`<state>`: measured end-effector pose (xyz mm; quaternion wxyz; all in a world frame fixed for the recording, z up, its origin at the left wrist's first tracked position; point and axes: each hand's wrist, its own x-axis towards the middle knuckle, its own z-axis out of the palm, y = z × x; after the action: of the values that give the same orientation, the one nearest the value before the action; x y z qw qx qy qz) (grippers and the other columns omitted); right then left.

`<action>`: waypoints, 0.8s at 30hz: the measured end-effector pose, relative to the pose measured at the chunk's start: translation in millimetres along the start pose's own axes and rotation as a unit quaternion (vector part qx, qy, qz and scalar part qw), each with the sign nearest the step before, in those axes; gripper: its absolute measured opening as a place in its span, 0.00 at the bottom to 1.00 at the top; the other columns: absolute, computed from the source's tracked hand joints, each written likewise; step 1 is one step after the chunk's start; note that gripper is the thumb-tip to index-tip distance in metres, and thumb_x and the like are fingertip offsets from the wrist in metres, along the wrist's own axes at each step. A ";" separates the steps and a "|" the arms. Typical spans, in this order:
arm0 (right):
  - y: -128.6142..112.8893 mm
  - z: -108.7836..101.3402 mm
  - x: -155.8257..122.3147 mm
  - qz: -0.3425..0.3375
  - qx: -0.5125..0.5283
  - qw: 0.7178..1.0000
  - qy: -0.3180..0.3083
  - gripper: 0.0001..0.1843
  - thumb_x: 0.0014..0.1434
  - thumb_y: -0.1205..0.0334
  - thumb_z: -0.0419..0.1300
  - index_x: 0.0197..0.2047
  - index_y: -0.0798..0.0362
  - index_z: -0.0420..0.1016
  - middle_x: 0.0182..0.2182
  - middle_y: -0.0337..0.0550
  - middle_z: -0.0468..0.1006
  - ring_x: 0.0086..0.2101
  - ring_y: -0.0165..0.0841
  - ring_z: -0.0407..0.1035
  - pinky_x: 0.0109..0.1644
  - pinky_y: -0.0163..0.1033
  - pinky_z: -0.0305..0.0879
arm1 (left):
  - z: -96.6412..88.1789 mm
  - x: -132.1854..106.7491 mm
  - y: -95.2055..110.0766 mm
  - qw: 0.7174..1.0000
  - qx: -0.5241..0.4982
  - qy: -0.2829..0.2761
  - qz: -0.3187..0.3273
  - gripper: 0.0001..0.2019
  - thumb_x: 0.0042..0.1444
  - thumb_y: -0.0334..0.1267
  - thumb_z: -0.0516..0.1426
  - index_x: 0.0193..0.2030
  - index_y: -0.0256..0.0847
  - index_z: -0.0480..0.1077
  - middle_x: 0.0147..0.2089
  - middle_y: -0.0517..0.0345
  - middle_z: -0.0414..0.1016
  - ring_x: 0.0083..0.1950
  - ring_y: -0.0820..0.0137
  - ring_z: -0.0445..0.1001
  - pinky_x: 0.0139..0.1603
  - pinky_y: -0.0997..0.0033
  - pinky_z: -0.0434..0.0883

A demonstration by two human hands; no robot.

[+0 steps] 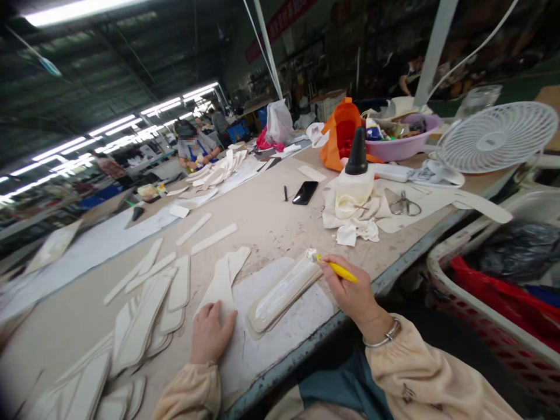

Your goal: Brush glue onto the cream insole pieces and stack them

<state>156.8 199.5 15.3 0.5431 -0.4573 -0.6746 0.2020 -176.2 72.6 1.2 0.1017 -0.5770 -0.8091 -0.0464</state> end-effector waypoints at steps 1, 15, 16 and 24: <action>-0.5 -0.7 0.3 -0.002 0.000 1.000 -0.001 0.08 0.61 0.57 0.55 0.39 0.50 0.73 0.34 0.42 0.78 0.32 0.35 0.75 0.40 0.40 0.72 | -1.3 2.2 0.4 1.000 0.018 -0.014 0.008 0.25 0.57 0.48 0.50 0.51 0.27 0.68 0.47 0.38 0.69 0.51 0.54 0.67 0.51 0.54 0.64; 5.2 0.1 2.6 0.023 0.107 0.994 0.000 0.11 0.62 0.56 0.53 0.45 0.49 0.72 0.39 0.45 0.78 0.35 0.34 0.74 0.42 0.42 0.73 | -50.2 12.0 -11.2 0.904 -0.384 -0.013 -0.188 0.14 0.51 0.45 0.53 0.39 0.40 0.71 0.33 0.56 0.75 0.37 0.63 0.74 0.37 0.64 0.68; 3.8 1.8 2.8 0.027 0.116 0.993 0.002 0.11 0.62 0.56 0.53 0.43 0.49 0.72 0.39 0.45 0.78 0.38 0.35 0.74 0.45 0.43 0.72 | -56.9 7.0 -2.7 0.847 -0.489 -0.004 -0.210 0.14 0.50 0.46 0.55 0.39 0.40 0.70 0.35 0.57 0.76 0.38 0.63 0.74 0.37 0.65 0.69; -6.7 16.8 -2.4 0.172 0.340 0.923 -0.050 0.14 0.57 0.52 0.58 0.42 0.47 0.58 0.52 0.48 0.71 0.43 0.37 0.73 0.42 0.45 0.74 | -61.5 -45.8 112.4 0.525 -0.782 -0.185 -0.280 0.15 0.45 0.40 0.61 0.40 0.38 0.71 0.41 0.57 0.75 0.37 0.68 0.75 0.32 0.71 0.71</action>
<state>138.7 198.0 13.6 0.5886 -0.3440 -0.5022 0.5320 -49.0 55.6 46.5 -0.5610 -0.1647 -0.5686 -0.5786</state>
